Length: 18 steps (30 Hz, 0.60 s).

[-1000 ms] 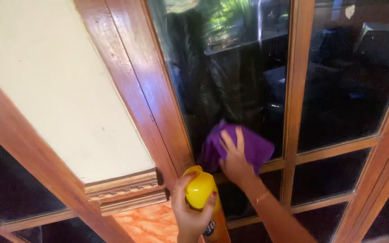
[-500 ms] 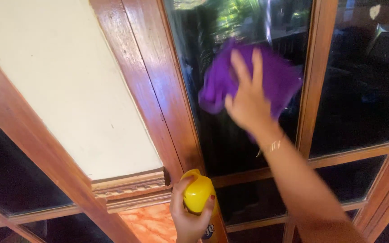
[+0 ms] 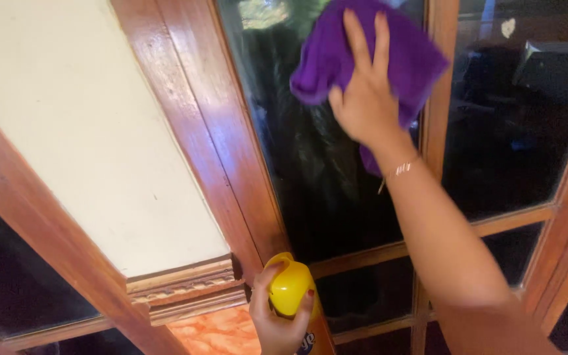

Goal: Wiping a glass door with a cleaning cloth and a spray cleaner.

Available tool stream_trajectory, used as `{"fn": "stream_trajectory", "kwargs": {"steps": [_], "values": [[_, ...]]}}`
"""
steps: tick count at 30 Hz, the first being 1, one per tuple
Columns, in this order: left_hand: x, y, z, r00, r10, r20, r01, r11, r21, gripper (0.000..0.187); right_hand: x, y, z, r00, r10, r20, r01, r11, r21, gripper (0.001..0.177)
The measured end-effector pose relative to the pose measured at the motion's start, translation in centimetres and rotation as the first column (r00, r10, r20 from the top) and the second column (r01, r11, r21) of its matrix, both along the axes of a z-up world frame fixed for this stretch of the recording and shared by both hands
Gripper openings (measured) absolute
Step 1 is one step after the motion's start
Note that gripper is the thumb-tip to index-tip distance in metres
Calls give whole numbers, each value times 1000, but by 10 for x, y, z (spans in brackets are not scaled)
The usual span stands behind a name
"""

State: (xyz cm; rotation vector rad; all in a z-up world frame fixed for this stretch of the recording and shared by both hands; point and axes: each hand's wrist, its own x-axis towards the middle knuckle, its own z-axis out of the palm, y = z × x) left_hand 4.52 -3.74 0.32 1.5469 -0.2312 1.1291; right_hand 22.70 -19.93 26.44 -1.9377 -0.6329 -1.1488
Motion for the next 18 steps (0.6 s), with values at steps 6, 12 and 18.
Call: {"fn": "stream_trajectory", "kwargs": {"steps": [6,12,18], "values": [[0,-17,4,993,68,98,-86,976,200,52,-4,-19,-121,1000,13,-1,-13,1000,-6,97],[10,-34,1,997,8,71,-22,978,206,51,7,-28,-255,943,97,-319,-55,989,140,89],[14,-34,1,998,-2,62,-11,976,215,52,23,-35,-250,998,-6,67,21,974,-225,52]]}}
